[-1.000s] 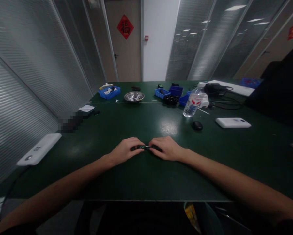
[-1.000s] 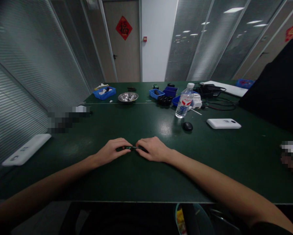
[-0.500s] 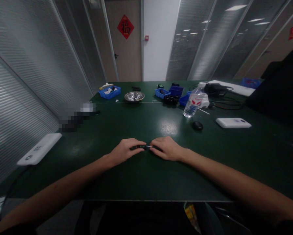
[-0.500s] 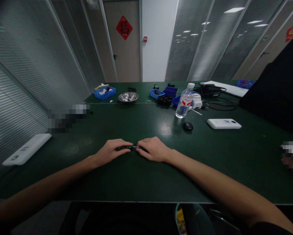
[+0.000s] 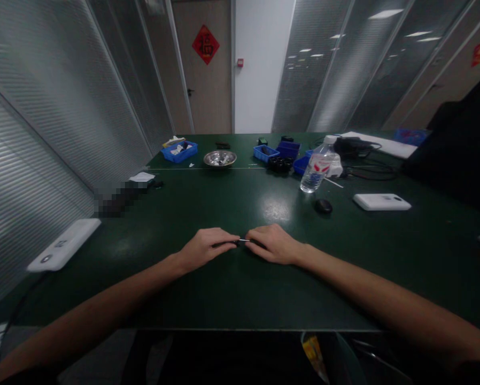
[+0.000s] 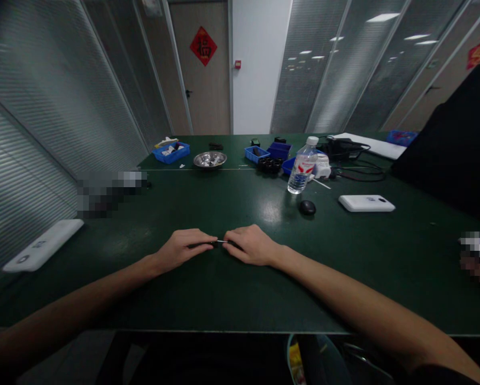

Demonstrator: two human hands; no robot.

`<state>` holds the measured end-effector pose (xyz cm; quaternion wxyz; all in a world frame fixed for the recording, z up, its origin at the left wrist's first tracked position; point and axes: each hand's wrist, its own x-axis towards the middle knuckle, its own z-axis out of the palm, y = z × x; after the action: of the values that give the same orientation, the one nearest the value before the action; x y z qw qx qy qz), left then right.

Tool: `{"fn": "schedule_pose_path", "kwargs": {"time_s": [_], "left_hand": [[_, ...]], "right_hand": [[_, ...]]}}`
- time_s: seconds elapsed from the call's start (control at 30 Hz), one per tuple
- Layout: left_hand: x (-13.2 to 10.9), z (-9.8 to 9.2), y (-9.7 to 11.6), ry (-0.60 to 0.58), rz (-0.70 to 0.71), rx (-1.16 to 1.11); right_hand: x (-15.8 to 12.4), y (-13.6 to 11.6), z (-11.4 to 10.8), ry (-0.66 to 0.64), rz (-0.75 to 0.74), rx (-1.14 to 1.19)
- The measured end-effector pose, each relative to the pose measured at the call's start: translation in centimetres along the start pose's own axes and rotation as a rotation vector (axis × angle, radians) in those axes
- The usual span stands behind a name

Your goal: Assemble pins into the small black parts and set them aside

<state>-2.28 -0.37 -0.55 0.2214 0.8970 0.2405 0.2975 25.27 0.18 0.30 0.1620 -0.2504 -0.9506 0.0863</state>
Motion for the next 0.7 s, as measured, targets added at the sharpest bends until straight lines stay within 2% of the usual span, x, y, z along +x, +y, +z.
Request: {"fn": "schedule_pose_path", "kwargs": {"time_s": [0.3,0.53,0.7], "left_hand": [[0.2,-0.2,0.2,0.025,0.049,-0.014],[0.2,-0.2,0.5,0.107,0.04,-0.106],[0.1,-0.2,0.3,0.121,0.038,-0.163]], "right_hand": [[0.0,-0.4,-0.2,-0.008,0.011,0.011],[-0.3,-1.6,-0.1,0.009,0.097,0.146],[-0.4,-2.0,-0.1,0.011,0.119,0.207]]}}
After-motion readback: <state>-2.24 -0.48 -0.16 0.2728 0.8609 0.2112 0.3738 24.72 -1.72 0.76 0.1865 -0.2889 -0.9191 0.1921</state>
